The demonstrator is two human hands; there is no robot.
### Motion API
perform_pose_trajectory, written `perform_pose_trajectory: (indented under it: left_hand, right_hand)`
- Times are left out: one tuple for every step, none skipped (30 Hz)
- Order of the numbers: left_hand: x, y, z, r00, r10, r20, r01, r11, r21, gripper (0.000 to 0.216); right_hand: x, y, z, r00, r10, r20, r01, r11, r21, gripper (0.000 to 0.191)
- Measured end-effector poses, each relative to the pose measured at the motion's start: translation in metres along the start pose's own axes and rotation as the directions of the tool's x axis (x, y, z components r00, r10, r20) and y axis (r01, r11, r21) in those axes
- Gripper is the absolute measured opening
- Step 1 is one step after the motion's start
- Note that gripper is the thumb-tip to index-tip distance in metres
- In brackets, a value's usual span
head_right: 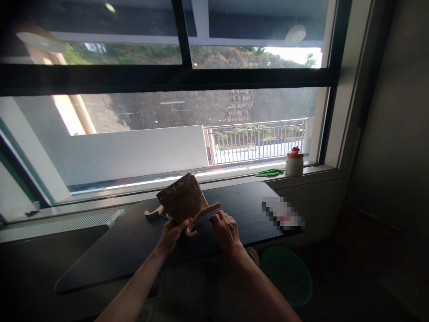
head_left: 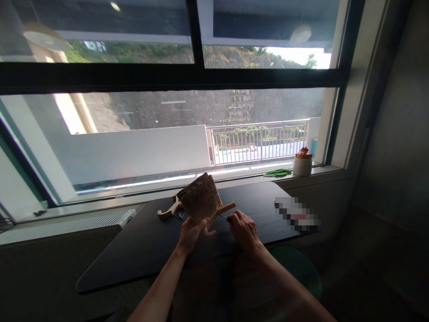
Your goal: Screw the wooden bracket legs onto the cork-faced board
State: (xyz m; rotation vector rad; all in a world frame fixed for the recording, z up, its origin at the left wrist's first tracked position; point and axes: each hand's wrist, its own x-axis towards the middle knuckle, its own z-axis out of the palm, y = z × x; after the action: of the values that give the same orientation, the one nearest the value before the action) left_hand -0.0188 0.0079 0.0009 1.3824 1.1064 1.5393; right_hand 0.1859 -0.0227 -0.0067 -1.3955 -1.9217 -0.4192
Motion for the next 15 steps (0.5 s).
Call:
perform_pose_trajectory:
  left_hand:
    - [0.0001,0.0004,0.0,1.0,-0.001,0.001,0.001,1.0,0.001,0.043]
    - [0.0001,0.0008,0.0,1.0,-0.001,0.002,0.001,1.0,0.002,0.043]
    - [0.0001,0.0012,-0.0001,1.0,-0.001,0.002,0.001,1.0,0.002,0.043]
    - [0.0001,0.0016,-0.0001,1.0,-0.001,0.002,0.001,1.0,0.002,0.043]
    - [0.0,0.0018,-0.0001,1.0,-0.001,0.001,0.001,1.0,0.002,0.043]
    - [-0.0001,0.0019,-0.0002,1.0,0.0,0.0,0.0,1.0,0.0,0.044]
    - [-0.0002,0.002,-0.0002,1.0,0.001,0.0,-0.001,1.0,-0.003,0.044]
    - [-0.0003,0.002,-0.0003,1.0,0.002,0.002,-0.002,1.0,-0.005,0.045]
    - [-0.0005,0.002,-0.0004,1.0,0.003,0.004,-0.003,1.0,-0.008,0.045]
    - [-0.0006,0.0021,-0.0005,1.0,0.003,0.007,-0.003,1.0,-0.009,0.045]
    - [-0.0008,0.0023,-0.0004,1.0,0.003,0.009,-0.003,1.0,-0.01,0.045]
    - [-0.001,0.0026,-0.0003,1.0,0.002,0.011,-0.002,1.0,-0.009,0.045]
    - [-0.0012,0.0031,-0.0001,1.0,0.001,0.013,-0.001,1.0,-0.008,0.045]
    - [-0.0014,0.0036,0.0002,1.0,-0.001,0.014,0.001,1.0,-0.005,0.046]
    - [-0.0015,0.0042,0.0006,1.0,-0.003,0.014,0.003,1.0,-0.002,0.046]
  right_hand:
    - [0.0001,0.0002,-0.0004,1.0,-0.005,-0.004,0.005,1.0,-0.003,0.008]
    - [0.0001,0.0003,-0.0007,1.0,-0.01,-0.008,0.009,1.0,-0.005,0.008]
    - [0.0002,0.0005,-0.0008,1.0,-0.013,-0.012,0.013,1.0,-0.008,0.008]
    - [0.0003,0.0007,-0.0006,1.0,-0.015,-0.014,0.015,1.0,-0.011,0.007]
    - [0.0003,0.0009,-0.0002,1.0,-0.014,-0.015,0.014,1.0,-0.013,0.007]
    - [0.0002,0.0011,0.0005,1.0,-0.013,-0.015,0.013,1.0,-0.015,0.006]
    - [0.0001,0.0013,0.0015,1.0,-0.011,-0.014,0.01,1.0,-0.016,0.006]
    - [0.0,0.0015,0.0026,1.0,-0.008,-0.011,0.008,1.0,-0.017,0.007]
    - [-0.0002,0.0017,0.0038,1.0,-0.005,-0.007,0.004,1.0,-0.017,0.008]
    - [-0.0005,0.0019,0.005,1.0,-0.001,-0.001,0.001,1.0,-0.017,0.011]
    - [-0.0008,0.0021,0.0061,1.0,0.004,0.005,-0.004,1.0,-0.016,0.013]
    - [-0.0012,0.0021,0.007,1.0,0.01,0.012,-0.009,1.0,-0.014,0.016]
    - [-0.0016,0.002,0.0076,1.0,0.017,0.019,-0.017,1.0,-0.013,0.018]
    - [-0.0019,0.0018,0.0079,0.999,0.026,0.027,-0.025,1.0,-0.011,0.02]
    - [-0.0022,0.0014,0.0077,0.999,0.034,0.034,-0.034,0.999,-0.008,0.022]
